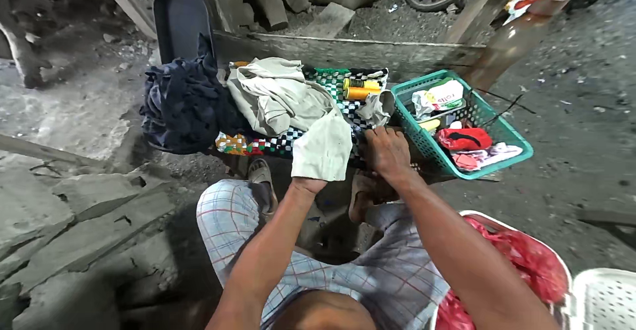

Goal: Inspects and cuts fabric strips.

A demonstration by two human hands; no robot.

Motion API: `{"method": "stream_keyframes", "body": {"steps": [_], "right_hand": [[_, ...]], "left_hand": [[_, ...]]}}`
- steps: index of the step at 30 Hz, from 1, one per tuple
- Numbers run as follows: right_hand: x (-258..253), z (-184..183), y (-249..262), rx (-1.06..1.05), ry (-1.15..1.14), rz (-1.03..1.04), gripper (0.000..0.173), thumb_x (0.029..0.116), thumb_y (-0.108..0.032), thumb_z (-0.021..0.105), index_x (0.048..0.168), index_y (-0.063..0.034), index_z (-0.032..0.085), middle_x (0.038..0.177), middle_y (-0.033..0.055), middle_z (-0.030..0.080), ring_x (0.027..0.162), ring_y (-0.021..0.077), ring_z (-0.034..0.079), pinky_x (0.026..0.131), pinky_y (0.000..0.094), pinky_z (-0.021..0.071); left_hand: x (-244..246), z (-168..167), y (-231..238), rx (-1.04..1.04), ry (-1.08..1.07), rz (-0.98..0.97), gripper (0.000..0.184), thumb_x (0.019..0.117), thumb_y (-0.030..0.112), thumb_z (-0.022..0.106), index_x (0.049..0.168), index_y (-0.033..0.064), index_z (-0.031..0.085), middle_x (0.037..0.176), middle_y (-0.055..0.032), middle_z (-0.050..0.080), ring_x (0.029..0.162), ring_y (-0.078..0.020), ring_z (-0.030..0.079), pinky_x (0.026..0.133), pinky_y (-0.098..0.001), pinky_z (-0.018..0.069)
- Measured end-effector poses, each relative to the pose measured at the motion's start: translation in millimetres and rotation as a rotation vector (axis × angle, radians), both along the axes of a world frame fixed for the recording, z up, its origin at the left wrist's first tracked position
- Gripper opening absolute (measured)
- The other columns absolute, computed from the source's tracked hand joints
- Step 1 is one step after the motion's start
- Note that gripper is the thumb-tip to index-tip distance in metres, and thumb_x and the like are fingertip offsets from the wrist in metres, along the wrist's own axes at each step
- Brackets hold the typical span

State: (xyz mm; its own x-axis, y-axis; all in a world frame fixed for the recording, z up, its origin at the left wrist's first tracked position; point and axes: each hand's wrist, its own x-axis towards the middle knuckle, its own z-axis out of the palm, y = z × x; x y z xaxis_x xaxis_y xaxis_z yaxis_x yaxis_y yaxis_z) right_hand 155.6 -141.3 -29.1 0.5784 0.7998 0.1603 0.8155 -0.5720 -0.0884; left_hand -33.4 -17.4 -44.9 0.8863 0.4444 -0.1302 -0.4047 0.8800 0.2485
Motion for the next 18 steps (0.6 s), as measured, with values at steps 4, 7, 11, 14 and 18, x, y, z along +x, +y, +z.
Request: {"method": "stream_keyframes", "body": {"steps": [4, 7, 11, 14, 18], "right_hand": [[-5.8, 3.7, 2.2, -0.085, 0.036, -0.064, 0.030, 0.0929, -0.023, 0.071, 0.110, 0.0006, 0.068, 0.113, 0.0256, 0.063, 0.102, 0.0459, 0.064, 0.082, 0.0613, 0.0531], [-10.8, 5.8, -1.3, -0.105, 0.069, -0.092, 0.031, 0.0930, -0.020, 0.069, 0.117, -0.0001, 0.068, 0.121, 0.0262, 0.061, 0.109, 0.0461, 0.063, 0.084, 0.0616, 0.0536], [-12.1, -2.5, -7.3, -0.026, 0.044, -0.101, 0.031, 0.0939, -0.023, 0.071, 0.113, 0.0011, 0.067, 0.118, 0.0272, 0.061, 0.109, 0.0482, 0.062, 0.082, 0.0627, 0.0537], [-4.4, -6.4, -2.1, -0.018, 0.030, -0.094, 0.036, 0.0934, -0.027, 0.072, 0.116, 0.0016, 0.066, 0.113, 0.0279, 0.063, 0.106, 0.0484, 0.063, 0.082, 0.0640, 0.0519], [1.7, -6.6, 8.3, -0.078, 0.040, -0.068, 0.028, 0.0922, -0.016, 0.070, 0.114, 0.0008, 0.066, 0.111, 0.0277, 0.065, 0.104, 0.0486, 0.064, 0.083, 0.0646, 0.0511]], "left_hand": [[-15.1, 12.6, 7.9, -0.070, 0.228, 0.062, 0.048, 0.1019, 0.057, 0.040, 0.109, 0.0175, 0.065, 0.097, -0.0072, 0.072, 0.088, -0.0215, 0.070, 0.077, -0.0424, 0.0600], [-34.9, 21.4, 16.0, -0.041, 0.446, -0.040, 0.063, 0.1066, 0.056, 0.012, 0.111, 0.0144, 0.060, 0.093, -0.0087, 0.070, 0.086, -0.0222, 0.069, 0.076, -0.0434, 0.0594], [-45.7, 27.8, 18.7, 0.080, 0.187, 0.112, 0.036, 0.0966, 0.053, 0.056, 0.104, 0.0206, 0.071, 0.096, -0.0055, 0.074, 0.089, -0.0199, 0.072, 0.077, -0.0422, 0.0615], [-43.1, 31.3, 19.0, 0.095, 0.069, 0.115, 0.023, 0.0914, 0.038, 0.070, 0.103, 0.0176, 0.074, 0.096, -0.0063, 0.075, 0.089, -0.0196, 0.073, 0.077, -0.0406, 0.0620], [-38.6, 34.3, 29.4, 0.184, 0.476, -0.056, 0.042, 0.1122, 0.029, 0.023, 0.112, 0.0097, 0.060, 0.089, -0.0062, 0.068, 0.077, -0.0146, 0.066, 0.069, -0.0318, 0.0572]]}}
